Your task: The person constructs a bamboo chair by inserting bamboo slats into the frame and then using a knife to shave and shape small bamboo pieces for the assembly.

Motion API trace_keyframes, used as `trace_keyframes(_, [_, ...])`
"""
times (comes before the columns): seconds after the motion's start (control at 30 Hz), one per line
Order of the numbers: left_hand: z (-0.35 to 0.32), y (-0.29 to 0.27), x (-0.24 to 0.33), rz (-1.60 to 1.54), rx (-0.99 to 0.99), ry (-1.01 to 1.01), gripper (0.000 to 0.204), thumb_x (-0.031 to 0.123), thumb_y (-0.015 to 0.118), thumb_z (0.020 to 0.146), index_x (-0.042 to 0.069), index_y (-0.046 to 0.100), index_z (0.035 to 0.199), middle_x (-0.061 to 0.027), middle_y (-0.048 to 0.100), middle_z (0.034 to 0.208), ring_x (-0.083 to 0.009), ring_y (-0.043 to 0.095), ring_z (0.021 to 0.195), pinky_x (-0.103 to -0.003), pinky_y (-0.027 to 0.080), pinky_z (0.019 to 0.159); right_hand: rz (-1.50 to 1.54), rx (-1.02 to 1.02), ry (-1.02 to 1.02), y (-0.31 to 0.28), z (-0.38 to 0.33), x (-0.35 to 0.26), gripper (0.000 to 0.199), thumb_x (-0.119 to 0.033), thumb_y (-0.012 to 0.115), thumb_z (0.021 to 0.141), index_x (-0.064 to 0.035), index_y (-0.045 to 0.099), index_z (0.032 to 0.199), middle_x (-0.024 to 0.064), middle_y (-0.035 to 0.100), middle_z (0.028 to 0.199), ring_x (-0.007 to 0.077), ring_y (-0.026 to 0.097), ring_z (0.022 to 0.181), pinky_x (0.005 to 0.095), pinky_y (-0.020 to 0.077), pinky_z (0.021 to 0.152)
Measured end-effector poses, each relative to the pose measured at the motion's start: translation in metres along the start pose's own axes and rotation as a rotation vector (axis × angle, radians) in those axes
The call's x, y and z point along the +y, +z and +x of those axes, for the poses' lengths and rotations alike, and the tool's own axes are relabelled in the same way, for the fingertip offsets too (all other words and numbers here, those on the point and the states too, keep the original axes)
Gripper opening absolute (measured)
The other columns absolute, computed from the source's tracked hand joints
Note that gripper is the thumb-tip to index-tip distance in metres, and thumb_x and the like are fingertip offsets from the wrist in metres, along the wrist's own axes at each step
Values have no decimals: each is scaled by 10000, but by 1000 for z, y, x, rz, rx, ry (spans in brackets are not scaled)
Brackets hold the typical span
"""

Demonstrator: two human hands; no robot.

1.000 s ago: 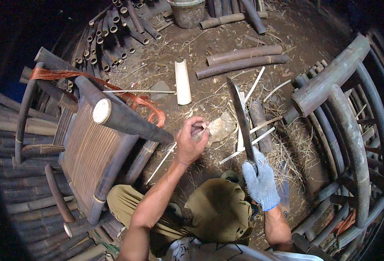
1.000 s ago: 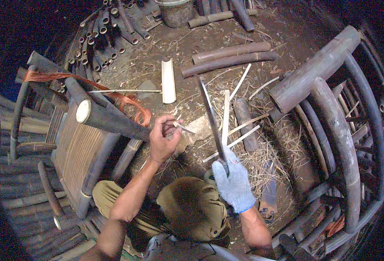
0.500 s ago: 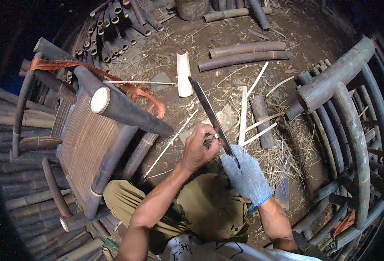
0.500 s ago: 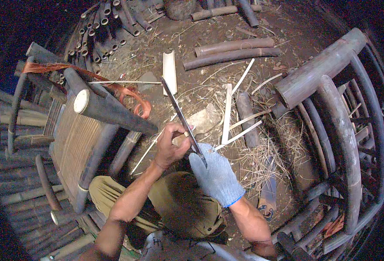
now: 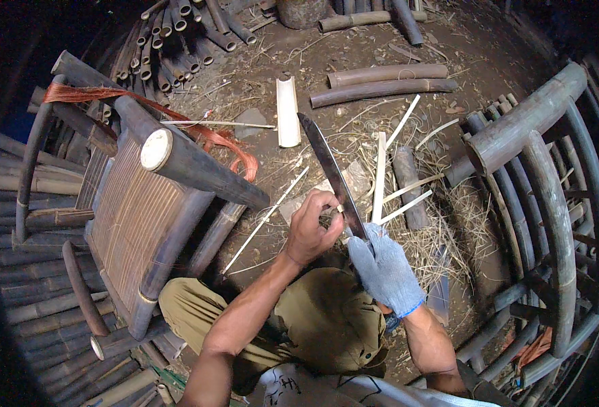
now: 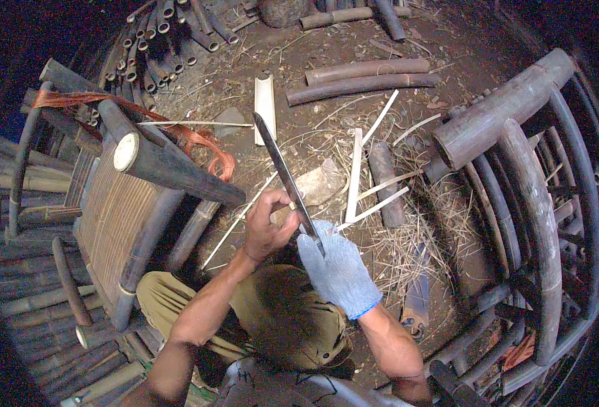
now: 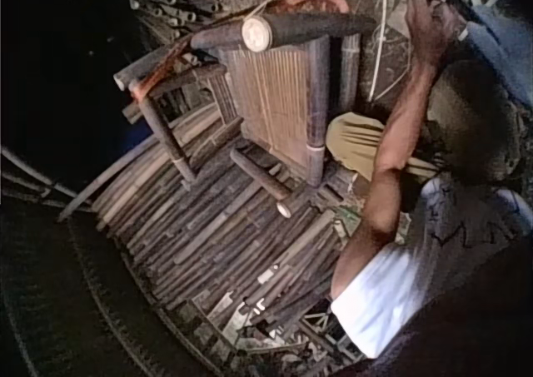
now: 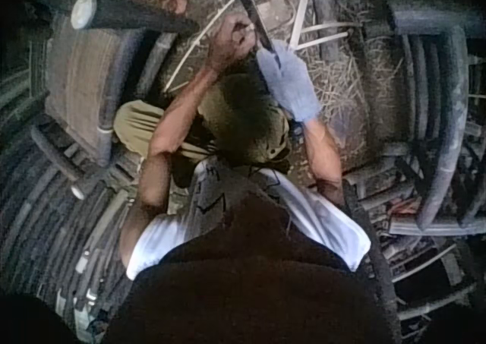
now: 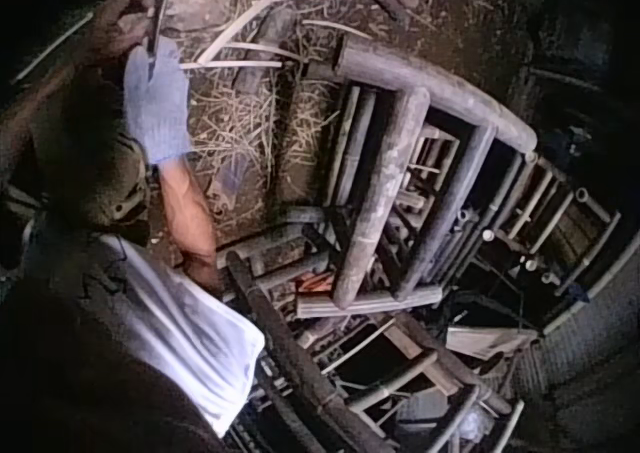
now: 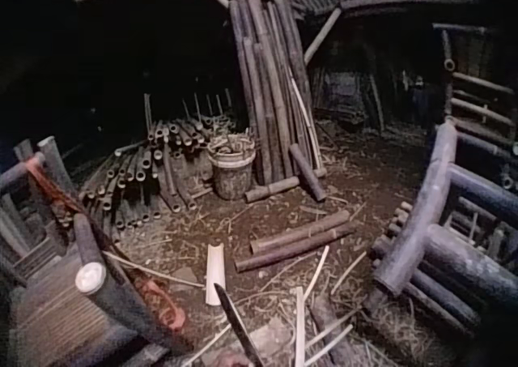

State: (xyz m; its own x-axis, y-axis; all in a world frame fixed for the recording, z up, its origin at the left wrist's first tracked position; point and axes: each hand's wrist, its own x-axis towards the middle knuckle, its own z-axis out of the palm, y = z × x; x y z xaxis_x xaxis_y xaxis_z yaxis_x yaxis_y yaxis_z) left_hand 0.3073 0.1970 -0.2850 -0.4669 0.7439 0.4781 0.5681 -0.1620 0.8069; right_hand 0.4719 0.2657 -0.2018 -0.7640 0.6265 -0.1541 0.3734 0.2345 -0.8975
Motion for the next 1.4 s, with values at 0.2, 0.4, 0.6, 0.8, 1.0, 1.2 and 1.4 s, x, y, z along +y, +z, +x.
trace_keyframes(0.2, [6,-3,-3,-26,-39,-89,352,-1,709,806,4,494,1084,-166,631,1021,-257,696,1003,-358,582,822,-217,28,-43,4,10,-6,232,-250,537,970,-27,574,1020,285,630,876,497,616,837,556,496,695])
trace_keyframes(0.4, [76,-68,76,630,-348,-185,303,204,769,783,23,621,974,-198,653,952,-386,645,942,-468,513,845,-296,20,-2,-1,19,-11,263,-273,519,970,-23,585,1017,283,631,905,487,615,867,546,501,737])
trace_keyframes(0.6, [148,-34,129,478,-89,644,321,264,697,882,25,677,1095,-118,695,1138,-263,614,1183,-485,345,1112,-307,31,-17,5,24,-19,264,-280,530,965,-23,582,998,283,634,918,477,620,874,545,499,741])
trace_keyframes(0.8, [153,6,56,597,-322,478,423,413,533,971,62,674,1160,-123,667,1234,-262,555,1277,-568,234,1156,-354,68,-23,6,33,-1,281,-285,538,962,-9,579,928,283,635,844,487,622,826,557,499,719])
trace_keyframes(1.0, [155,-16,-21,773,-440,89,361,368,495,995,88,682,1127,-111,684,1181,-281,605,1193,-562,234,1160,-347,61,-98,20,41,18,306,-324,523,959,-24,579,935,287,641,865,481,627,842,551,497,735])
trace_keyframes(1.2, [145,-1,-15,476,66,129,355,359,647,905,21,636,1015,-155,625,1034,-327,581,1020,-468,426,948,-358,30,40,22,56,65,367,-360,510,947,1,570,956,300,645,887,496,619,871,563,478,799])
trace_keyframes(1.4, [97,-31,21,-66,-538,-1097,1236,956,463,658,-43,487,1386,-319,480,1376,-396,564,1177,-505,500,896,-325,18,54,12,72,48,350,-312,542,918,32,603,937,301,643,925,487,615,920,544,479,810])
